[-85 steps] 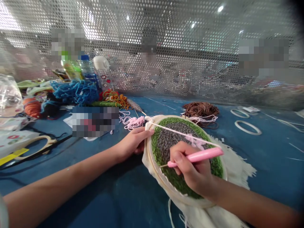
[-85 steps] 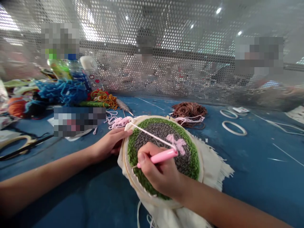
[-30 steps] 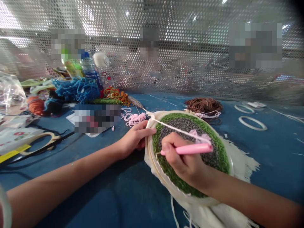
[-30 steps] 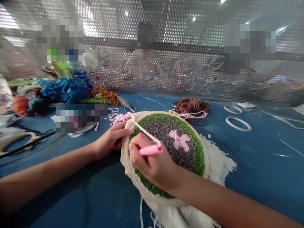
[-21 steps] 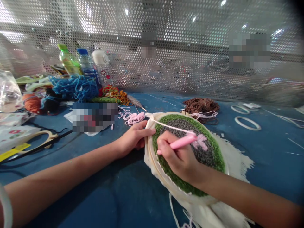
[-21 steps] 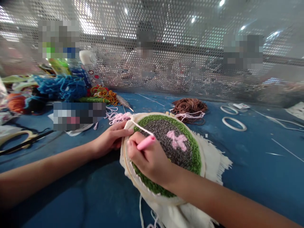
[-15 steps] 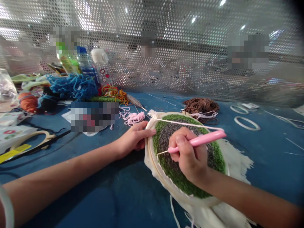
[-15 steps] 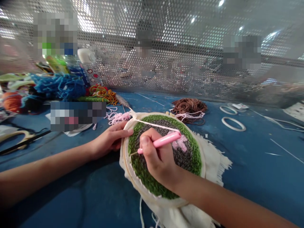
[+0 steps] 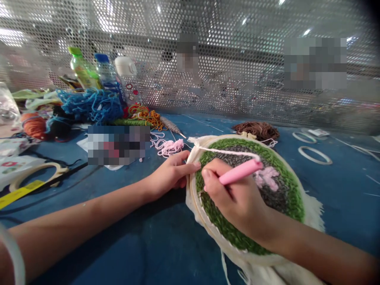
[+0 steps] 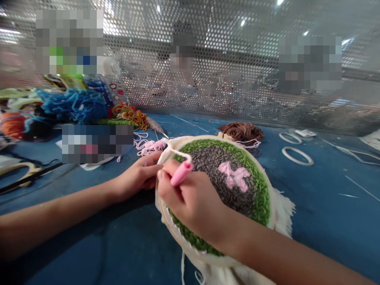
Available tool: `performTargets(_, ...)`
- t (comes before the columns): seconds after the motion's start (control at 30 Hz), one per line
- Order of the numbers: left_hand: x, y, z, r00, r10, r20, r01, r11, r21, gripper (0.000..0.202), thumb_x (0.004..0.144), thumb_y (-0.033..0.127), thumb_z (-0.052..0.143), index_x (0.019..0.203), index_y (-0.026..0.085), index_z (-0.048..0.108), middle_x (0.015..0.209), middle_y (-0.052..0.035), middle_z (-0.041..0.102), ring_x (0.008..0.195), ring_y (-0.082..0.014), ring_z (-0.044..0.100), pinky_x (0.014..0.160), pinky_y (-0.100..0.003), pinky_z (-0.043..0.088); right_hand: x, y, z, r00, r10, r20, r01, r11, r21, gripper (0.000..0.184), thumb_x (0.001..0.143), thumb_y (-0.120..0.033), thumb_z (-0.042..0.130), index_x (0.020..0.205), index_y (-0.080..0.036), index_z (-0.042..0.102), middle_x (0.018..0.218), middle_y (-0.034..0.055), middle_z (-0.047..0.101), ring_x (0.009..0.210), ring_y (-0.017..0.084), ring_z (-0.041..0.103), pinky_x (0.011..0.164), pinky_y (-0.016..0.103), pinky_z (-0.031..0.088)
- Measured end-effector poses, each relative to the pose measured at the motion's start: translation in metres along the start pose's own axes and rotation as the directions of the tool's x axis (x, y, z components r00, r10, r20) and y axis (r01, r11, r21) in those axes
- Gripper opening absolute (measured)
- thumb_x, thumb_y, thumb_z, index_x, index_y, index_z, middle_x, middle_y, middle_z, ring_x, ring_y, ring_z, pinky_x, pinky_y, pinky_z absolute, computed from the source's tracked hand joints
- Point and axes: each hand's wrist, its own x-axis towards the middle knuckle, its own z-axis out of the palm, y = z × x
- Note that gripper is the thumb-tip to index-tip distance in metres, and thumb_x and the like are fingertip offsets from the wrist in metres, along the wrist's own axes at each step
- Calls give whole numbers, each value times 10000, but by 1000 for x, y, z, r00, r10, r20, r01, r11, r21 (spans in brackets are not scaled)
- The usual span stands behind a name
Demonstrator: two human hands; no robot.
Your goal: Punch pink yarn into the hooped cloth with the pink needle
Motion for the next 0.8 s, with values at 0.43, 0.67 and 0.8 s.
performTargets(0.43,-3,4,1,1000,-25,6,25,1000,13,195,827,351,571,819,178,483,525,68,389,387,-49,325,350,-186,191,-11,12,11,995,-64,-73,69,996,65,216,941,-220,421,728,-203,456,600,-37,484,541,90,465,512,218,382)
performTargets(0.67,-3,5,1,999,-33,-14,34,999,38,210,827,373,573,854,179,499,531,69,380,395,-52,324,347,-182,196,-20,13,3,972,-178,-155,181,984,3,114,904,-172,454,812,-227,492,639,-17,531,551,119,495,511,271,403)
performTargets(0.8,-3,4,4,998,-54,-38,55,998,32,231,826,393,568,790,183,479,528,67,374,397,-51,315,348,-171,194,-22,12,-1,975,-205,-90,207,978,11,107,911,-185,433,830,-245,467,618,-22,534,529,124,482,485,277,406)
